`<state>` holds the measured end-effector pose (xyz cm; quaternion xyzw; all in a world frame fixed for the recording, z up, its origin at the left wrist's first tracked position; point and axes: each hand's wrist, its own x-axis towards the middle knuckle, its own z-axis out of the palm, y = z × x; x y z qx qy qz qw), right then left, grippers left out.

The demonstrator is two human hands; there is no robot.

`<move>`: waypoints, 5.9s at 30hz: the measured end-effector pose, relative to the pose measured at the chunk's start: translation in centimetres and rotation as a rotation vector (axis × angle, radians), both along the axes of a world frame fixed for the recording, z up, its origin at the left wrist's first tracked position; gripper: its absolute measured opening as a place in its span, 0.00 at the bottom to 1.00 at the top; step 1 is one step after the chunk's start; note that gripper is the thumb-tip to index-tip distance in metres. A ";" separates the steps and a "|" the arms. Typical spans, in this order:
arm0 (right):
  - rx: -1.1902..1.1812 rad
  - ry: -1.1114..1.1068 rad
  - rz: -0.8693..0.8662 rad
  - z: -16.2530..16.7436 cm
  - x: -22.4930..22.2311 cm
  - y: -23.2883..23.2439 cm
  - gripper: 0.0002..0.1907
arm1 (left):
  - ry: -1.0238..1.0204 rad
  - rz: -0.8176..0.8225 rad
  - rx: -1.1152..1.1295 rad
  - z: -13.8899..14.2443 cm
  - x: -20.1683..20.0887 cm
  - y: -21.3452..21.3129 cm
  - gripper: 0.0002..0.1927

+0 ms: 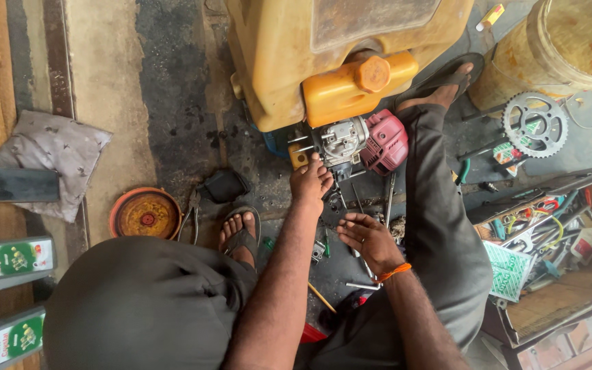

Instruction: The person uses a screwdriver to adjust a small metal component, then installs it into the engine of a yellow machine. They continue to tighten and adjust parts on the engine with their hands.

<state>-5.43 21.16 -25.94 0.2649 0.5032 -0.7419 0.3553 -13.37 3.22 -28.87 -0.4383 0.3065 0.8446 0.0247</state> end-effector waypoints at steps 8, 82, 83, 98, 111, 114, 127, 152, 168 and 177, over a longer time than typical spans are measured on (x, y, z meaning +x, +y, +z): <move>-0.001 -0.021 -0.003 -0.1 -0.1 -0.1 0.13 | 0.089 -0.031 -0.016 -1.1 -0.1 -0.5 0.12; 0.018 -0.002 0.014 -0.2 0.0 0.1 0.13 | 0.015 -0.070 -0.044 -0.2 -0.1 0.0 0.10; 0.013 0.004 0.015 -0.2 0.0 0.1 0.13 | 0.027 -0.053 -0.029 -0.4 -0.2 0.0 0.10; 0.024 0.000 0.016 -0.2 0.0 0.1 0.13 | 0.080 -0.086 -0.158 0.5 -0.1 -0.1 0.07; 0.016 0.005 0.014 -0.1 0.1 0.1 0.13 | 0.084 -0.067 -0.129 -0.9 -0.7 -0.4 0.09; 0.013 0.008 0.016 -0.1 0.0 0.0 0.13 | 0.100 -0.046 -0.140 -0.8 -0.7 -0.3 0.08; 0.024 0.012 0.002 0.1 0.0 -0.1 0.12 | 0.053 -0.054 -0.050 0.7 0.0 -0.2 0.13; 0.022 0.012 -0.026 0.1 0.2 0.2 0.15 | 0.061 -0.050 -0.028 0.0 -0.3 -0.2 0.10; -0.086 0.033 -0.007 2.7 -0.6 -1.0 0.28 | 0.194 -0.034 -0.171 -1.2 -0.2 0.5 0.06; -0.091 0.029 -0.016 2.5 -0.7 -0.9 0.26 | 0.116 -0.044 -0.042 -3.3 -0.5 0.0 0.09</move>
